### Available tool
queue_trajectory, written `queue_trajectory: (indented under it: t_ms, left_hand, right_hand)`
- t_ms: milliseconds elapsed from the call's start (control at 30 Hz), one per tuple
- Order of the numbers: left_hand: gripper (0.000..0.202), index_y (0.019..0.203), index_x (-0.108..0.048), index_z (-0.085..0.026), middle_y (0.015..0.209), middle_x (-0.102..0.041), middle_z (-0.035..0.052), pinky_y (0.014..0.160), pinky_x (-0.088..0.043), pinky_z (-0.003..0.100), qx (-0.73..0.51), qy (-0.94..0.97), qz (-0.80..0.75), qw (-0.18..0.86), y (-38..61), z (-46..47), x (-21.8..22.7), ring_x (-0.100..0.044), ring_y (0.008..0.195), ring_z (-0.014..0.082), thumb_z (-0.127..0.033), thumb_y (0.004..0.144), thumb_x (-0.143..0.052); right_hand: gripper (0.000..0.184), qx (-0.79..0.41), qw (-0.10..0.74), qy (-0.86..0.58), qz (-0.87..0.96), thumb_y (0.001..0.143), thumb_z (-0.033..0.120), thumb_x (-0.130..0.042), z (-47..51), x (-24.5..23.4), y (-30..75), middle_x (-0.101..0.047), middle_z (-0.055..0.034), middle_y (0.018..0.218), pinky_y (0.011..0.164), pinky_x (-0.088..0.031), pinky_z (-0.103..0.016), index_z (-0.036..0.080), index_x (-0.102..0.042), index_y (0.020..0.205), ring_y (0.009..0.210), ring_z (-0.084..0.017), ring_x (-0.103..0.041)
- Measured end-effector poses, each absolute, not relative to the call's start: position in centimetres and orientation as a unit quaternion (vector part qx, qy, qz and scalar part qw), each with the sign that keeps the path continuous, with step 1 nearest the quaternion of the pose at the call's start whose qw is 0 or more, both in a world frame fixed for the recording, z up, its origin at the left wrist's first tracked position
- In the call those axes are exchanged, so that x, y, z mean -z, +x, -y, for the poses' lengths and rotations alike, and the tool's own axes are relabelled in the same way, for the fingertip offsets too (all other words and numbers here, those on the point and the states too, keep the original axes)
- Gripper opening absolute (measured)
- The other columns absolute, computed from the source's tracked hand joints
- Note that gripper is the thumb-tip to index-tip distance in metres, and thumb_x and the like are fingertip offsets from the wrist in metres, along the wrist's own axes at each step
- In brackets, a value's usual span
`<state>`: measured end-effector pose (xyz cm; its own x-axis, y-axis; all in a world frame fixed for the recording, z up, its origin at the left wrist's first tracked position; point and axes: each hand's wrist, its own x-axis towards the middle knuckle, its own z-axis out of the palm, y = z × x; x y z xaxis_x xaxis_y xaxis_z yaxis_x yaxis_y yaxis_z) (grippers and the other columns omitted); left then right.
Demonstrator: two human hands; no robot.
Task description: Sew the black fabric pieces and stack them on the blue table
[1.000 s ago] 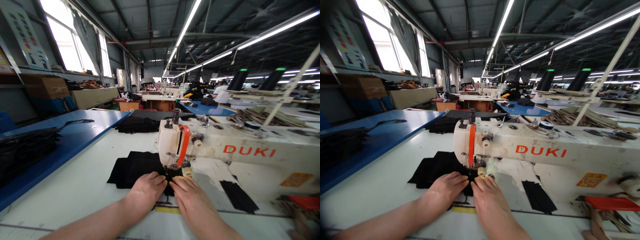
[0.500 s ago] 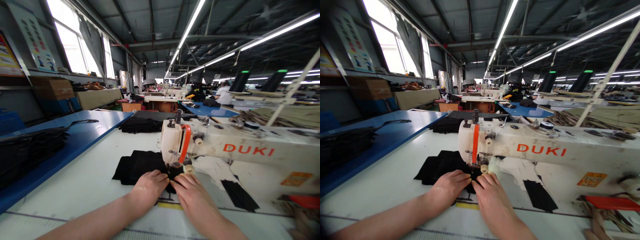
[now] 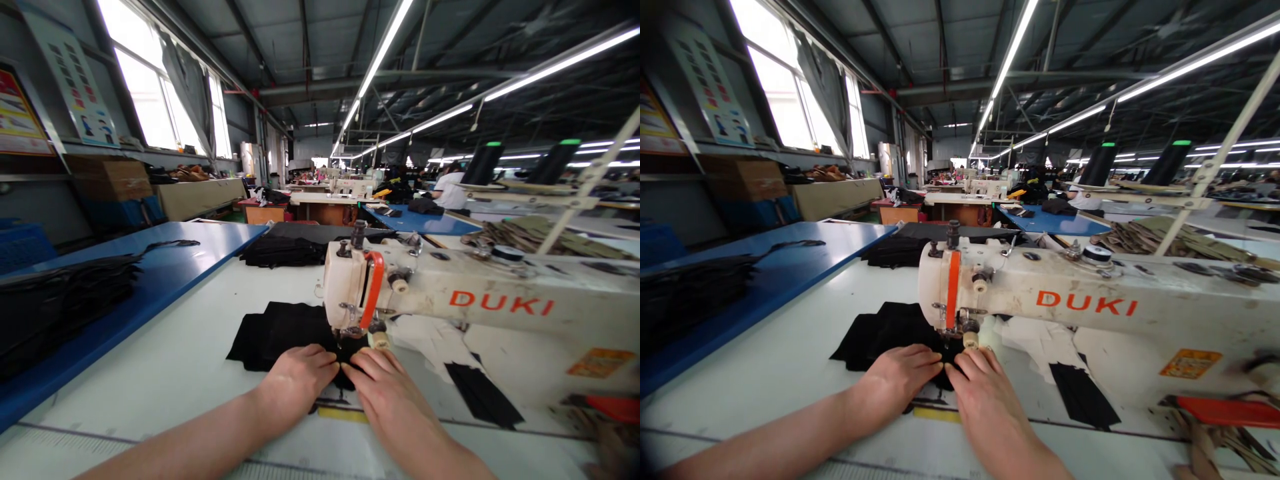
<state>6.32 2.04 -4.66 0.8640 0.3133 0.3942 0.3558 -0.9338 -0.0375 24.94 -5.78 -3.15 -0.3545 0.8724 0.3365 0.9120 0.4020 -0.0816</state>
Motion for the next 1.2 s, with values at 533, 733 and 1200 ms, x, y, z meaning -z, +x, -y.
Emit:
queue_trajectory:
  t_ms: [533, 733, 1200]
  left_hand:
    - [0.021, 0.107, -0.061, -0.012, 0.110, -0.066, 0.0083, 0.090, -0.051, 0.035, 0.186, -0.965, 0.178, 0.046, 6.6, -2.8, 4.5, -0.060, 0.103, 0.0215, -0.010, 0.088, -0.052]
    - [0.026, 0.113, -0.058, -0.015, 0.116, -0.064, 0.0063, 0.096, -0.047, 0.035, 0.214, -0.958, 0.188, 0.023, 6.2, -2.8, 5.6, -0.058, 0.109, 0.0209, -0.011, 0.089, -0.051]
    - [0.024, 0.108, -0.062, -0.015, 0.109, -0.066, 0.0079, 0.094, -0.048, 0.033, 0.207, -0.961, 0.183, 0.015, 6.5, -3.6, 4.8, -0.060, 0.107, 0.0198, -0.010, 0.087, -0.052]
  right_hand:
    - [0.030, 0.067, 0.181, -0.548, 0.814, 0.082, 0.006, -0.051, 5.8, 3.7, 24.9, -0.059, -0.0072, 0.098, 0.099, -0.037, -0.043, 0.017, -0.063, 0.107, 0.104, -0.023, -0.048]
    - [0.036, 0.058, 0.177, -0.552, 0.813, 0.082, 0.005, -0.050, 5.8, 3.8, 24.9, -0.058, -0.0070, 0.102, 0.099, -0.038, -0.042, 0.018, -0.061, 0.113, 0.105, -0.023, -0.048]
    - [0.036, 0.083, 0.178, -0.554, 0.809, 0.083, 0.006, -0.047, 5.4, 3.4, 24.8, -0.059, -0.0083, 0.102, 0.095, -0.041, -0.041, 0.018, -0.061, 0.113, 0.101, -0.023, -0.050]
